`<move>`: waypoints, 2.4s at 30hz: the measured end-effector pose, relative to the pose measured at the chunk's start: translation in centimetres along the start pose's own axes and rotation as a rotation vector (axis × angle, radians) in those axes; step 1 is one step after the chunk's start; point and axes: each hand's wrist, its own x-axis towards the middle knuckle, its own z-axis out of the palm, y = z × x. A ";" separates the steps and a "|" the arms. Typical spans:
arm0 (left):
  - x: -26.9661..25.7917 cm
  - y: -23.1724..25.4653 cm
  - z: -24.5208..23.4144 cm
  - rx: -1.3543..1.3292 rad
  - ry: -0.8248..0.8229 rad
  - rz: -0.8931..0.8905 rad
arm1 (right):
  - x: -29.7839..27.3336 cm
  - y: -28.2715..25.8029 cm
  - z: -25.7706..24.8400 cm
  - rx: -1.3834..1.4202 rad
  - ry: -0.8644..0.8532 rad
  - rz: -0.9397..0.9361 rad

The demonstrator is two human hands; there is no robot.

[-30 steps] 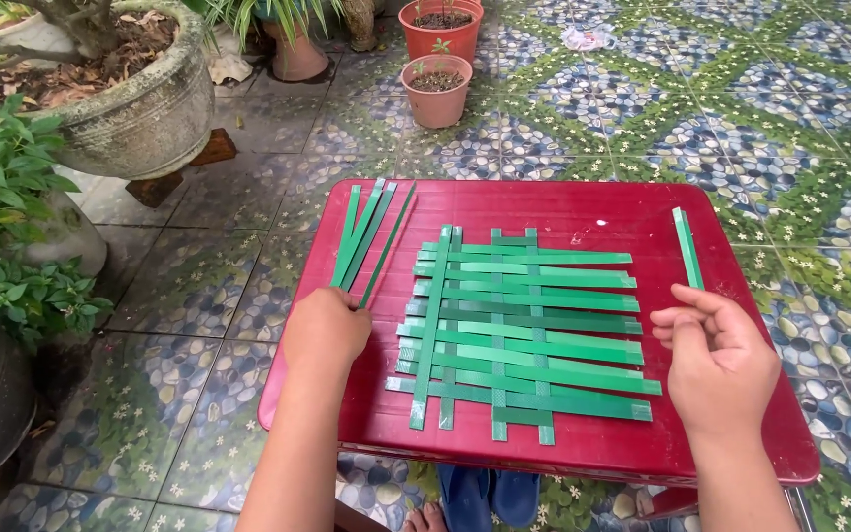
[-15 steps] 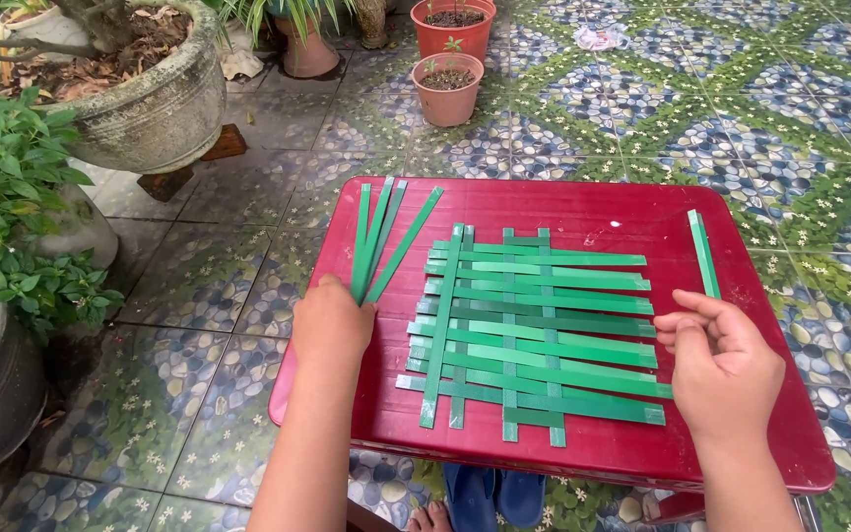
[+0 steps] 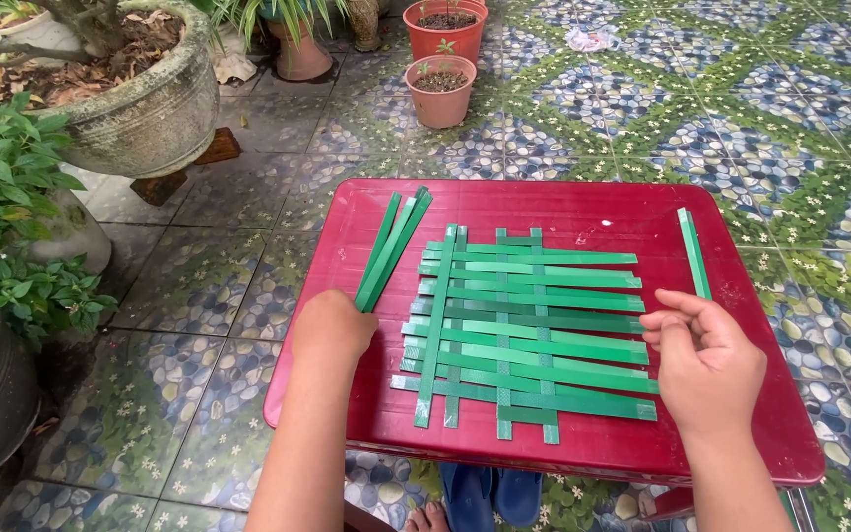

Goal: Weaving green plastic strips together to form the sides of a basket or mat on a red plastic stool.

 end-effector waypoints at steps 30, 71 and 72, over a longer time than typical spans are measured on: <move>-12.5 6.8 8.0 -0.344 -0.410 1.110 | -2.2 -5.5 -0.7 0.950 -0.326 -0.059; -10.8 7.3 2.0 -1.366 -0.295 0.591 | -3.5 -6.5 2.6 -0.101 -0.777 0.341; -10.6 7.3 2.0 -1.392 -0.367 0.480 | -3.7 -7.7 2.4 -0.136 -0.819 0.459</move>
